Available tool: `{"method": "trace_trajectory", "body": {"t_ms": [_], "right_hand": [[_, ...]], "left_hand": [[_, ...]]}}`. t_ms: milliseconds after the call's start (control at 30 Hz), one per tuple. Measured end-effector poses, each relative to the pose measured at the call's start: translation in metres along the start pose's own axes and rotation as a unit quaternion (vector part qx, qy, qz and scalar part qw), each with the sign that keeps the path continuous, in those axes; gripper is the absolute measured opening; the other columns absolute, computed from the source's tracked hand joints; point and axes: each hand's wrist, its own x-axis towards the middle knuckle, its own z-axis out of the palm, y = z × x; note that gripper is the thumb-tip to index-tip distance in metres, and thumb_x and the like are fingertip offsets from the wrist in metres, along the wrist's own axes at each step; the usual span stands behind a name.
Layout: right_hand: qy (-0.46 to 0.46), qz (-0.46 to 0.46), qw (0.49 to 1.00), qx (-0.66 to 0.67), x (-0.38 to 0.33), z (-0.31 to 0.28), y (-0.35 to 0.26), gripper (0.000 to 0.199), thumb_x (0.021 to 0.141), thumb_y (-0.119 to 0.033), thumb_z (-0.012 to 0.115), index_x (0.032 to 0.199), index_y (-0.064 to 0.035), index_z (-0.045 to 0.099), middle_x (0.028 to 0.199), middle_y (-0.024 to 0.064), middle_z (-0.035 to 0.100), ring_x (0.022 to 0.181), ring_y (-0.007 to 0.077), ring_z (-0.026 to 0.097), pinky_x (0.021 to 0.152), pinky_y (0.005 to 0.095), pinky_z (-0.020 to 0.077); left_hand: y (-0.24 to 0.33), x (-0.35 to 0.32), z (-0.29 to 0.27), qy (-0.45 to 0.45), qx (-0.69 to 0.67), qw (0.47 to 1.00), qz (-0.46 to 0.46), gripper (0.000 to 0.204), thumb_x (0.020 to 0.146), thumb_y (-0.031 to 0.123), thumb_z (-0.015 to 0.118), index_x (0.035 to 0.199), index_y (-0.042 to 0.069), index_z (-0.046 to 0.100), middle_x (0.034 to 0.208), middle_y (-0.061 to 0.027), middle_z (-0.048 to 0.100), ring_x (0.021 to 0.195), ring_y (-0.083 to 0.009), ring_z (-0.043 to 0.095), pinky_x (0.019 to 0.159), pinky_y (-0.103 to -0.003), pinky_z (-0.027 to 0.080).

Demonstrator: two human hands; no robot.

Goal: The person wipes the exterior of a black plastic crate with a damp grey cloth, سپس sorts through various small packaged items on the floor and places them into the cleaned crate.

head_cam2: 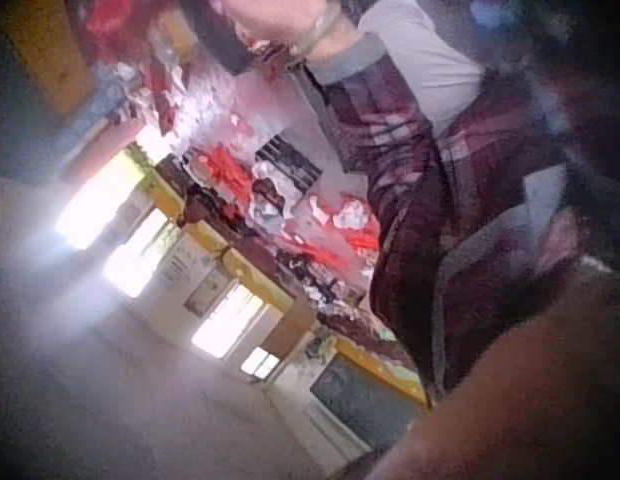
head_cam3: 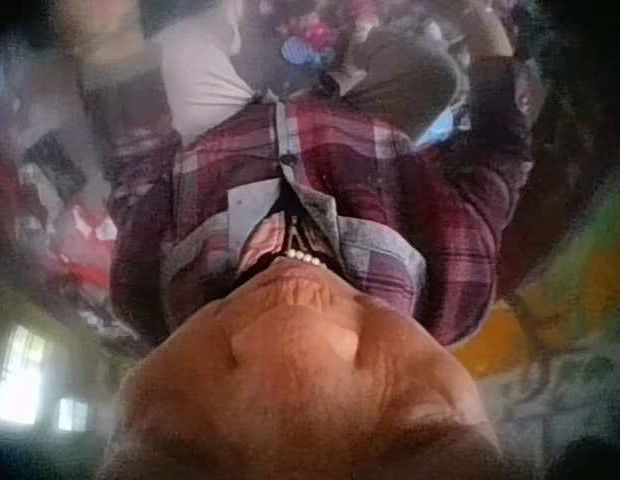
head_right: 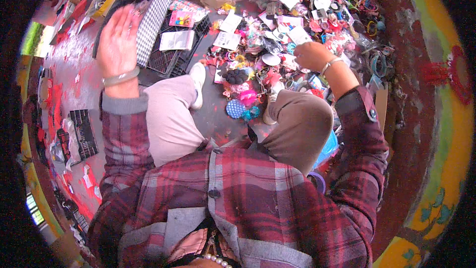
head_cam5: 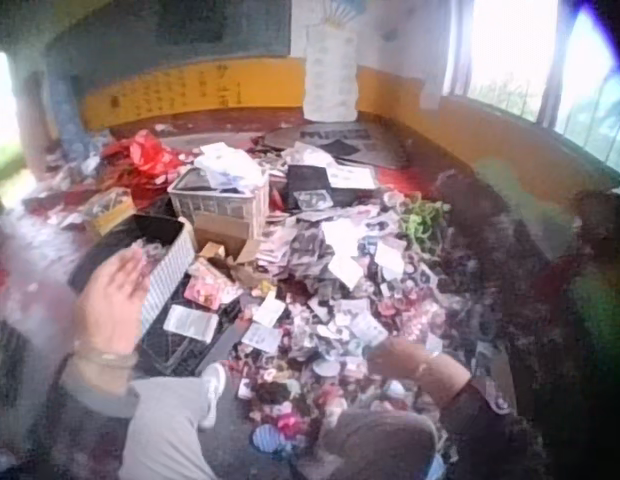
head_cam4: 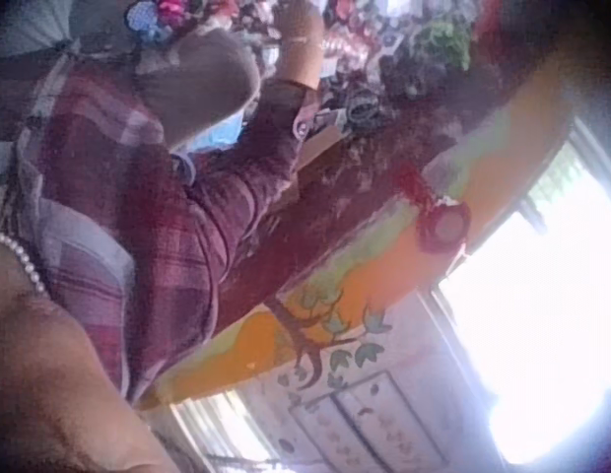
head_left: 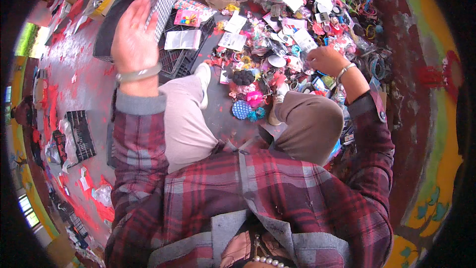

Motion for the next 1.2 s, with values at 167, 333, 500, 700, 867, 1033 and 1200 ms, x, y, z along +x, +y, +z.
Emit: {"method": "trace_trajectory", "body": {"t_ms": [167, 333, 500, 700, 867, 1033, 1200], "right_hand": [[0.049, -0.014, 0.998, 0.038, 0.105, 0.001, -0.002, 0.031, 0.075, -0.028, 0.054, 0.097, -0.0069, 0.060, 0.090, 0.0166, 0.062, 0.086, 0.0336, 0.058, 0.078, 0.0407, 0.0451], [-0.012, 0.000, 0.999, 0.046, 0.234, 0.073, -0.013, 0.042, 0.076, -0.031, 0.051, 0.113, -0.0102, 0.054, 0.104, 0.0177, 0.059, 0.097, 0.0337, 0.056, 0.085, 0.0401, 0.0437], [-0.085, 0.072, 0.988, 0.108, 0.311, 0.151, -0.030, 0.063, 0.075, -0.043, 0.057, 0.126, -0.0103, 0.042, 0.116, 0.0177, 0.053, 0.107, 0.0321, 0.051, 0.089, 0.0392, 0.0418], [-0.074, 0.173, 0.970, 0.155, 0.371, 0.210, -0.040, 0.072, 0.071, -0.043, 0.061, 0.130, -0.0100, 0.036, 0.133, 0.0167, 0.033, 0.123, 0.0320, 0.033, 0.096, 0.0427, 0.0360], [-0.052, 0.180, 0.975, 0.115, 0.393, 0.253, -0.028, 0.078, 0.064, -0.038, 0.068, 0.129, -0.0097, 0.034, 0.134, 0.0158, 0.030, 0.128, 0.0317, 0.025, 0.097, 0.0427, 0.0336], [-0.045, 0.138, 0.987, 0.073, 0.374, 0.259, -0.044, 0.067, 0.065, -0.036, 0.065, 0.121, -0.0073, 0.040, 0.123, 0.0188, 0.038, 0.117, 0.0346, 0.038, 0.091, 0.0434, 0.0356], [0.020, 0.166, 0.983, 0.071, 0.365, 0.269, -0.044, 0.037, 0.080, -0.027, 0.044, 0.107, -0.0041, 0.053, 0.107, 0.0210, 0.053, 0.104, 0.0336, 0.050, 0.087, 0.0441, 0.0396]], "left_hand": [[-0.038, 0.034, 0.049, 0.009, -0.060, 0.994, -0.088, 0.025, 0.083, 0.018, 0.051, 0.099, -0.001, 0.053, 0.108, -0.0134, 0.052, 0.106, -0.0235, 0.047, 0.088, -0.034, 0.039], [-0.101, 0.067, 0.008, 0.150, -0.075, 0.970, -0.177, 0.027, 0.083, 0.010, 0.047, 0.104, -0.006, 0.049, 0.114, -0.0195, 0.049, 0.111, -0.0286, 0.044, 0.093, -0.040, 0.038], [-0.112, 0.086, -0.031, 0.193, -0.127, 0.937, -0.262, 0.029, 0.083, 0.006, 0.046, 0.108, -0.008, 0.045, 0.118, -0.0206, 0.046, 0.114, -0.0301, 0.042, 0.091, -0.040, 0.039], [-0.101, 0.096, -0.032, 0.136, -0.092, 0.958, -0.233, 0.035, 0.083, 0.011, 0.049, 0.113, -0.006, 0.043, 0.119, -0.0181, 0.045, 0.111, -0.0269, 0.044, 0.089, -0.037, 0.040], [-0.116, 0.097, -0.035, 0.113, -0.174, 0.921, -0.331, 0.031, 0.086, 0.008, 0.044, 0.114, -0.005, 0.044, 0.124, -0.0182, 0.045, 0.119, -0.0277, 0.039, 0.091, -0.037, 0.040], [-0.115, 0.101, -0.036, 0.123, -0.159, 0.922, -0.330, 0.030, 0.087, 0.009, 0.044, 0.114, -0.004, 0.045, 0.123, -0.0177, 0.046, 0.118, -0.0267, 0.041, 0.089, -0.037, 0.041], [-0.118, 0.098, -0.038, 0.118, -0.147, 0.922, -0.338, 0.028, 0.086, 0.010, 0.046, 0.111, -0.003, 0.047, 0.121, -0.0179, 0.047, 0.115, -0.0266, 0.044, 0.089, -0.036, 0.042]]}}
